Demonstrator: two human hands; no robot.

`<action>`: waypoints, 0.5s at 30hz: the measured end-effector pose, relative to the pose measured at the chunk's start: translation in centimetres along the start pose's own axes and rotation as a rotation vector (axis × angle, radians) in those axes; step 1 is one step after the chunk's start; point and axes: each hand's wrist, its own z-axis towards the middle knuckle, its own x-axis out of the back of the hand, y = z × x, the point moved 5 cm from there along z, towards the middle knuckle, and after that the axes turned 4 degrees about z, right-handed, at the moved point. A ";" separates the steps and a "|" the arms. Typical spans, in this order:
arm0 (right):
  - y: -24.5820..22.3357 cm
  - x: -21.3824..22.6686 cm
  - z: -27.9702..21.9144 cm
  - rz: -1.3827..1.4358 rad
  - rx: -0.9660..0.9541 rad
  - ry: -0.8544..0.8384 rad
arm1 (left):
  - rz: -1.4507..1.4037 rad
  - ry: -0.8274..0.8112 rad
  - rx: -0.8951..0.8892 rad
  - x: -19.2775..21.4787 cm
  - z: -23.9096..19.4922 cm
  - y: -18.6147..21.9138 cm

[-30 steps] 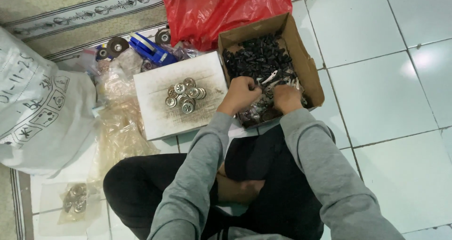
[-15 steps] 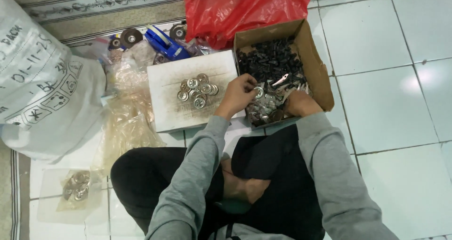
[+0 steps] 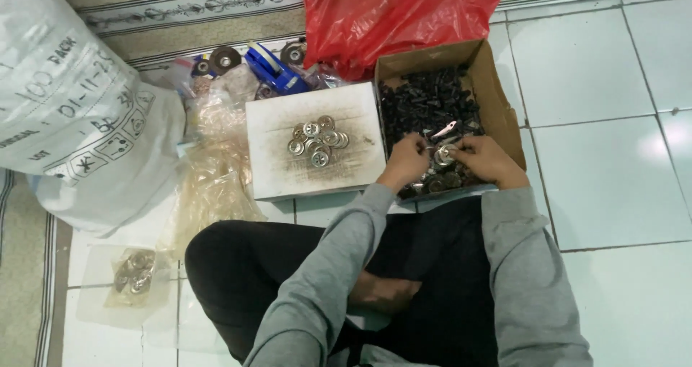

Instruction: The person sits on the floor and sorts small metal parts from a cardboard box into clear plastic bags. They place the filled bags onto a white styrofoam block and then into a larger plastic container. The person repeats this process, handling the parts and bags by hand.

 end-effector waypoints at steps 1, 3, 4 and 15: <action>0.8 -0.2 0.8 -0.002 0.011 -0.007 | 0.002 0.013 0.002 -0.1 -0.6 1.0; 2.9 -0.4 2.1 0.053 0.000 -0.012 | -0.167 -0.078 0.044 -1.3 -2.0 2.8; 2.7 -0.3 1.8 0.052 0.005 -0.016 | -0.166 -0.072 0.045 -1.2 -2.0 2.9; 2.5 0.1 1.5 0.012 -0.034 -0.010 | -0.261 0.055 -0.047 6.0 -4.9 3.7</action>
